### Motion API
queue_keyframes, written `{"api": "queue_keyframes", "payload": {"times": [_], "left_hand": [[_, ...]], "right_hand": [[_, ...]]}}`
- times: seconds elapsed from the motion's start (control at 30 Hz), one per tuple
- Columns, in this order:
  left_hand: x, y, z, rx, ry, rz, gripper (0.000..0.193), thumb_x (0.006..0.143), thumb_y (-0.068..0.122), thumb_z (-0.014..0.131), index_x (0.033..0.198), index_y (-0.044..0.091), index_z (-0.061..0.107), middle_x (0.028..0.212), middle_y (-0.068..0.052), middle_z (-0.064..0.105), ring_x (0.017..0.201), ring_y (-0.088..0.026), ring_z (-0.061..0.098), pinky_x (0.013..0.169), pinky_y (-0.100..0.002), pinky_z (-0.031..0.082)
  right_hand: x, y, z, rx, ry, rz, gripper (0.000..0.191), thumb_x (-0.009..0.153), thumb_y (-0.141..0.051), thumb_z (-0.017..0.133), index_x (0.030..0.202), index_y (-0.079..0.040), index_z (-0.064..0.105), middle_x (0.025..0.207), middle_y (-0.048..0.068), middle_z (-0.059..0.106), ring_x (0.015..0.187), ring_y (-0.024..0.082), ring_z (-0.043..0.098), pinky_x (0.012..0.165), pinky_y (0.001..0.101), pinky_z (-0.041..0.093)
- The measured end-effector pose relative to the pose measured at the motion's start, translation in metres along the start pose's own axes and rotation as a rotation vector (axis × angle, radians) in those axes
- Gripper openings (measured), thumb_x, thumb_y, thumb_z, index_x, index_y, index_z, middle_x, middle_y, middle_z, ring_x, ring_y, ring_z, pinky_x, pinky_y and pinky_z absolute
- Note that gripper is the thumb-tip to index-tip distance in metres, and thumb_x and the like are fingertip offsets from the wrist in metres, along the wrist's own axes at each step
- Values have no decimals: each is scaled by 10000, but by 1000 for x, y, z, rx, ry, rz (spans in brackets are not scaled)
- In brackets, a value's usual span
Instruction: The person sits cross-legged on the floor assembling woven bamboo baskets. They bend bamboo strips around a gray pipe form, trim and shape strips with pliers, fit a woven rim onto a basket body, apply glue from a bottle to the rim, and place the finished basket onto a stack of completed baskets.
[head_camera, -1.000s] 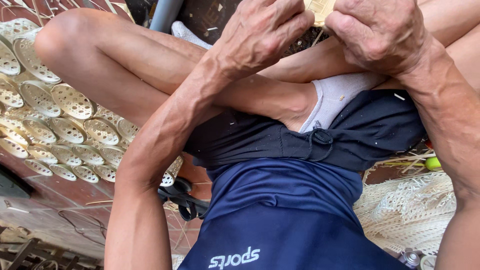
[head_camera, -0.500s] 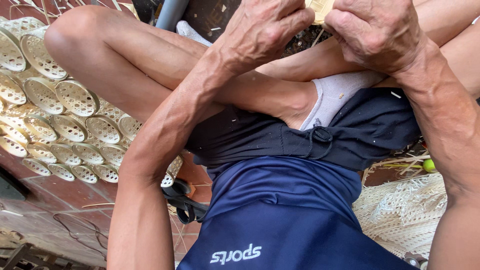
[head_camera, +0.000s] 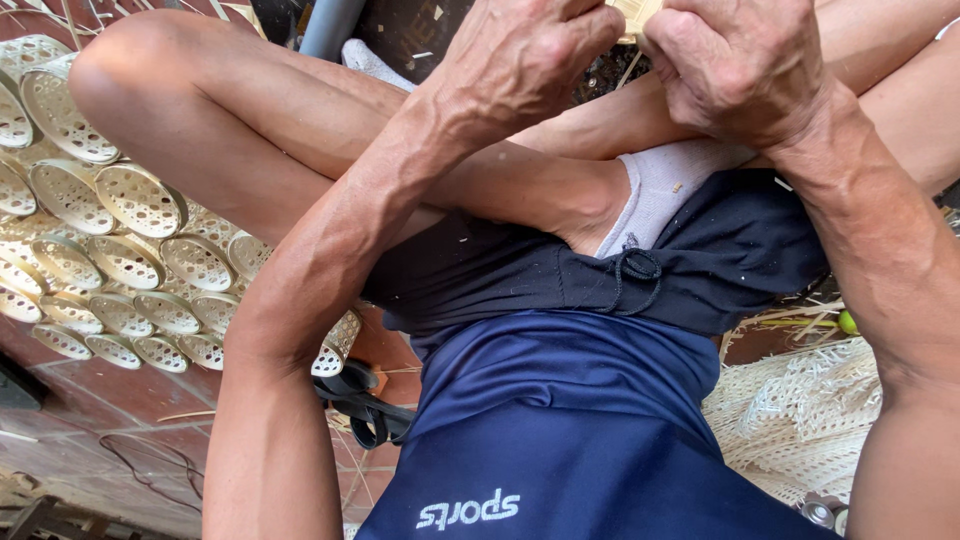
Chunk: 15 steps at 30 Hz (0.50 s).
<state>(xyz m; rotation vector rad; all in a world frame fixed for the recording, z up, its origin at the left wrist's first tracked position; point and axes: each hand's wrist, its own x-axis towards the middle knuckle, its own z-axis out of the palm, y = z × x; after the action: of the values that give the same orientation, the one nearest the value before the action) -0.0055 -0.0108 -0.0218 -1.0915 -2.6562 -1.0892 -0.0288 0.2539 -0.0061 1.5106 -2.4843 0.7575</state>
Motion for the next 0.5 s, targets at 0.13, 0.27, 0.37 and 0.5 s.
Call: {"api": "queue_keyframes", "payload": {"times": [0.13,0.27,0.37,0.5], "left_hand": [[5,9,6,0,9,-90,19,933,66,653,944,60,640,909,-90,609,818,-288,638,672,-421,499],[7,26,11,35,108,-170,54,913,40,633,961,63,636,936,-89,612,853,-283,636,708,-409,509],[8,35,12,92,169,-173,99,887,26,620,981,57,628,967,-91,615,892,-282,629,761,-401,517],[6,36,13,172,230,-157,119,911,66,649,1029,71,636,977,-85,619,937,-287,619,818,-408,511]], "right_hand": [[4,-10,0,-87,12,39,146,927,57,656,1000,-32,565,977,65,588,865,224,598,778,331,477],[10,-23,2,-153,39,123,135,923,44,677,992,-32,590,900,76,567,822,239,603,725,345,472],[12,-31,5,-125,55,213,139,935,31,708,961,-31,587,863,100,559,772,267,593,702,385,470],[8,-34,3,10,85,284,110,969,34,693,1043,-19,632,912,113,600,818,275,622,724,373,501]]}}
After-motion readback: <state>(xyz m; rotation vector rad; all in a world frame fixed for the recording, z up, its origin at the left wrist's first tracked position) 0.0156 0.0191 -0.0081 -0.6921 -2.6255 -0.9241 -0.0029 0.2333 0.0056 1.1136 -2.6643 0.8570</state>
